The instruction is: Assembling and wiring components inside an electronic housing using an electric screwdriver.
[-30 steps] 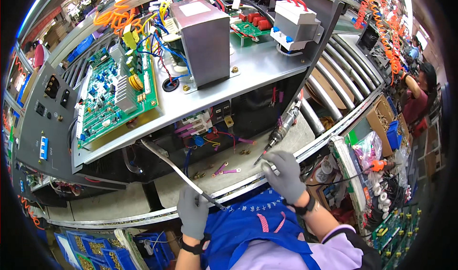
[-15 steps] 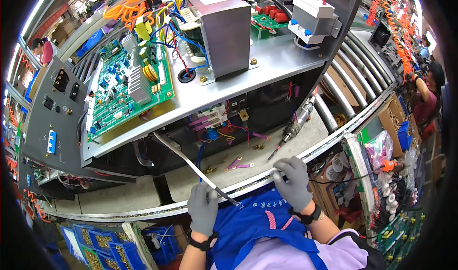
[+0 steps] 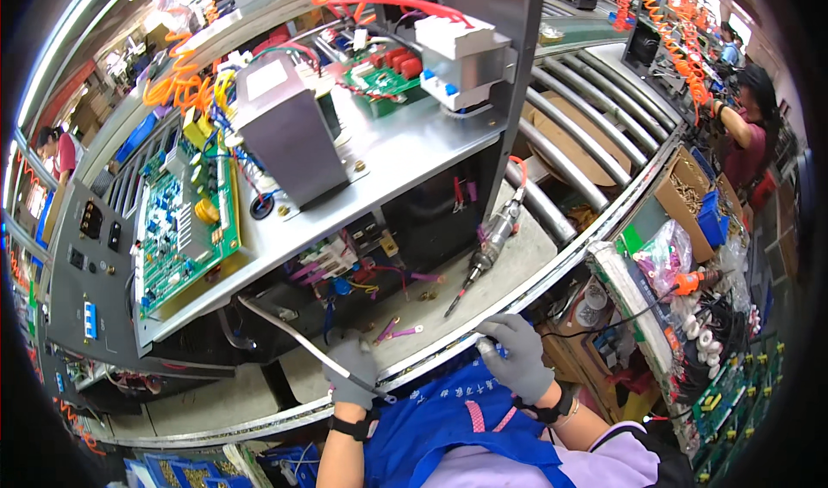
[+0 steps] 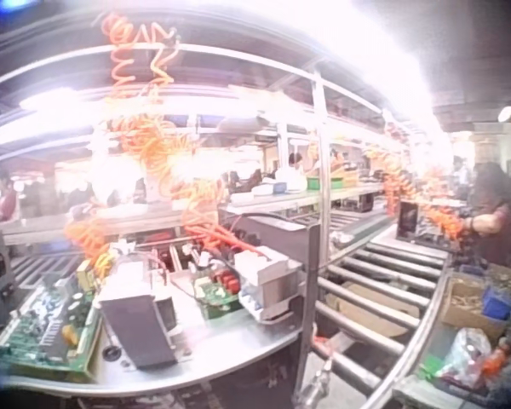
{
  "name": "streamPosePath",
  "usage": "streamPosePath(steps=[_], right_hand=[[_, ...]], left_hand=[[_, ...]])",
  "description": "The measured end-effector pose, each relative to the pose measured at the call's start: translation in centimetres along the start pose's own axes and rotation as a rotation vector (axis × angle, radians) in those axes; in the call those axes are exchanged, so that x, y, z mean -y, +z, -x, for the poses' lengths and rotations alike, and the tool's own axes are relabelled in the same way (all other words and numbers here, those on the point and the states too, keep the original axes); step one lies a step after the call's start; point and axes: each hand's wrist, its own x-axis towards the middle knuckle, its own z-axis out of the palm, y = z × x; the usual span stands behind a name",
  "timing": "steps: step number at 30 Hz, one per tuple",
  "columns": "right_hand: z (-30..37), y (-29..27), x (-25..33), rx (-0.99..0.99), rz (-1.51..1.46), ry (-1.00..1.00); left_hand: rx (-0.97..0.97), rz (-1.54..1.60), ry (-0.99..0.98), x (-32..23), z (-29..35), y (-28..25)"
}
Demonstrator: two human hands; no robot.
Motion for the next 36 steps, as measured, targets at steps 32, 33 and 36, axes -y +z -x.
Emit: streamPosePath(steps=[32,33,36], right_hand=[[-2.9,-5.0,1.2,-0.321,-0.188,0.041],[-3.0,-5.5,0.9,-0.329,-0.182,0.031],[-3.0,-7.1,0.5,-0.316,-0.172,0.059]], left_hand=[[-0.26,0.918,0.469,-21.0,-5.4,-5.4],[-0.251,0.631,0.283,-21.4,-7.0,-6.3],[-0.176,0.656,0.202,-22.6,-10.4,-6.5]])
